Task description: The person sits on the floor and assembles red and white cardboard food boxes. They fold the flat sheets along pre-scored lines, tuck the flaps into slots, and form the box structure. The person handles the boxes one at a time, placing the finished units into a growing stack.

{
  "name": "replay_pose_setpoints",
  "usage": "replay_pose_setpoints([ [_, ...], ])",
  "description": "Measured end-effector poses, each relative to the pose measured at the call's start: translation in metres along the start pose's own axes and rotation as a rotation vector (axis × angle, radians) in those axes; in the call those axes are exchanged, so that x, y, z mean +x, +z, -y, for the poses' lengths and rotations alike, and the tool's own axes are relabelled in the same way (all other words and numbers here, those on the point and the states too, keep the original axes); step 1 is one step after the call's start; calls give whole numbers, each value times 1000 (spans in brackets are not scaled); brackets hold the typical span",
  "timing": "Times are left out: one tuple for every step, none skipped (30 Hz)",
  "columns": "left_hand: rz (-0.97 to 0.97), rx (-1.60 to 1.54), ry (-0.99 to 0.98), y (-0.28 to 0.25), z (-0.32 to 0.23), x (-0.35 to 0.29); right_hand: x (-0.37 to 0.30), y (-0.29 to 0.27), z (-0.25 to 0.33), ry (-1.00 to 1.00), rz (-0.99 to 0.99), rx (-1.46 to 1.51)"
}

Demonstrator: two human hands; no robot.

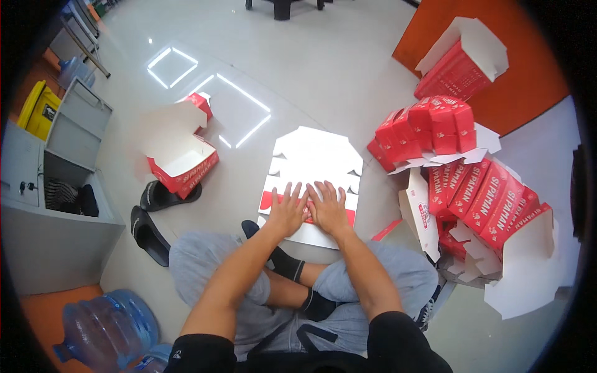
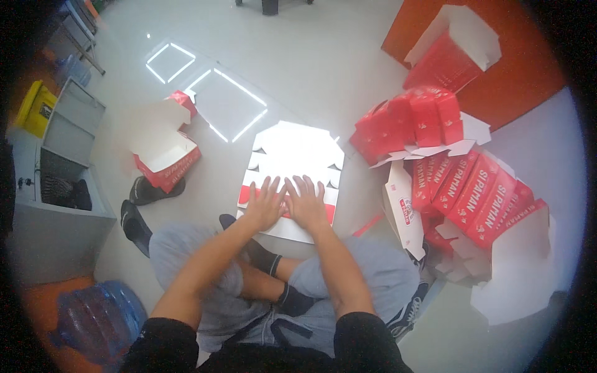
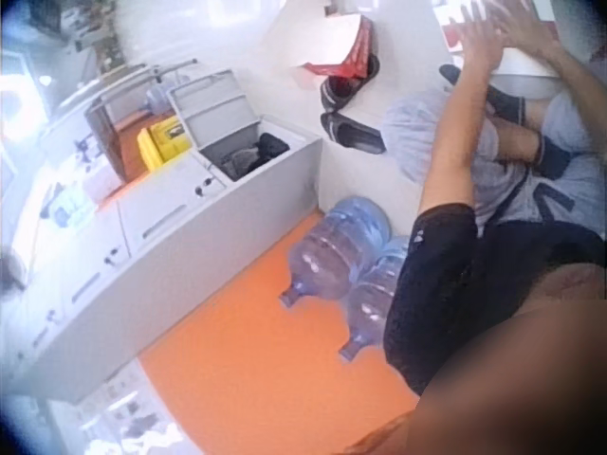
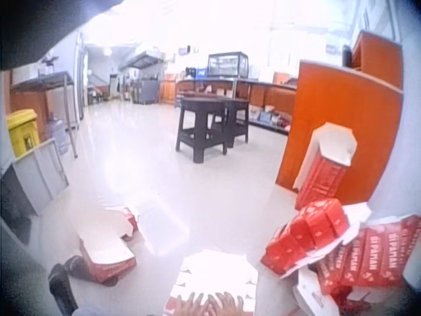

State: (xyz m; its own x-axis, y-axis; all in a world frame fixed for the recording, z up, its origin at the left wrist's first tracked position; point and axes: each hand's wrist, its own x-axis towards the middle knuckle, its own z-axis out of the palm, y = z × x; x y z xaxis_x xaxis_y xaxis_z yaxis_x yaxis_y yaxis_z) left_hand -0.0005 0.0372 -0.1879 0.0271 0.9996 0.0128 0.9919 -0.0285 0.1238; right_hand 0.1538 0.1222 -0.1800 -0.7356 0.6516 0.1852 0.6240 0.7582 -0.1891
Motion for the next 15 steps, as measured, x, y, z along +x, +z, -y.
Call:
replay_pose_setpoints([
  [16,-39,3,-5,1,0,0,1,-1,6,-12,13],
  [34,-84,10,-13,1,2,-1,3,-1,21,-44,33],
  [49,-130,23,-24,0,3,2,2,-7,74,-56,119],
  [-101,-124,117,-34,-1,3,6,1,-14,124,-69,207],
  [-13,-125,136,-43,1,0,5,-3,-9,172,-67,311],
  [77,-125,153,-53,4,2,8,-9,-10,210,-122,362],
  [167,-124,168,-63,7,0,9,-17,-13,218,-172,407],
  [86,-102,269,-72,-5,1,4,-27,-33,241,-228,427],
  [105,-57,334,-82,-9,-7,7,-41,-40,242,-270,462],
  [107,-27,372,-92,-11,-13,11,-58,-49,381,-169,687],
  [111,1,407,-108,-15,-23,13,-76,-54,386,-127,689],
  [99,-24,456,-123,-20,-34,11,-92,-62,402,-87,687],
  [97,-49,505,-138,-24,-48,7,-99,-67,426,-43,692],
  [98,-71,551,-148,-26,-63,4,-101,-68,394,-32,662],
  [112,-106,564,-151,-23,-78,6,-96,-65,364,31,642],
])
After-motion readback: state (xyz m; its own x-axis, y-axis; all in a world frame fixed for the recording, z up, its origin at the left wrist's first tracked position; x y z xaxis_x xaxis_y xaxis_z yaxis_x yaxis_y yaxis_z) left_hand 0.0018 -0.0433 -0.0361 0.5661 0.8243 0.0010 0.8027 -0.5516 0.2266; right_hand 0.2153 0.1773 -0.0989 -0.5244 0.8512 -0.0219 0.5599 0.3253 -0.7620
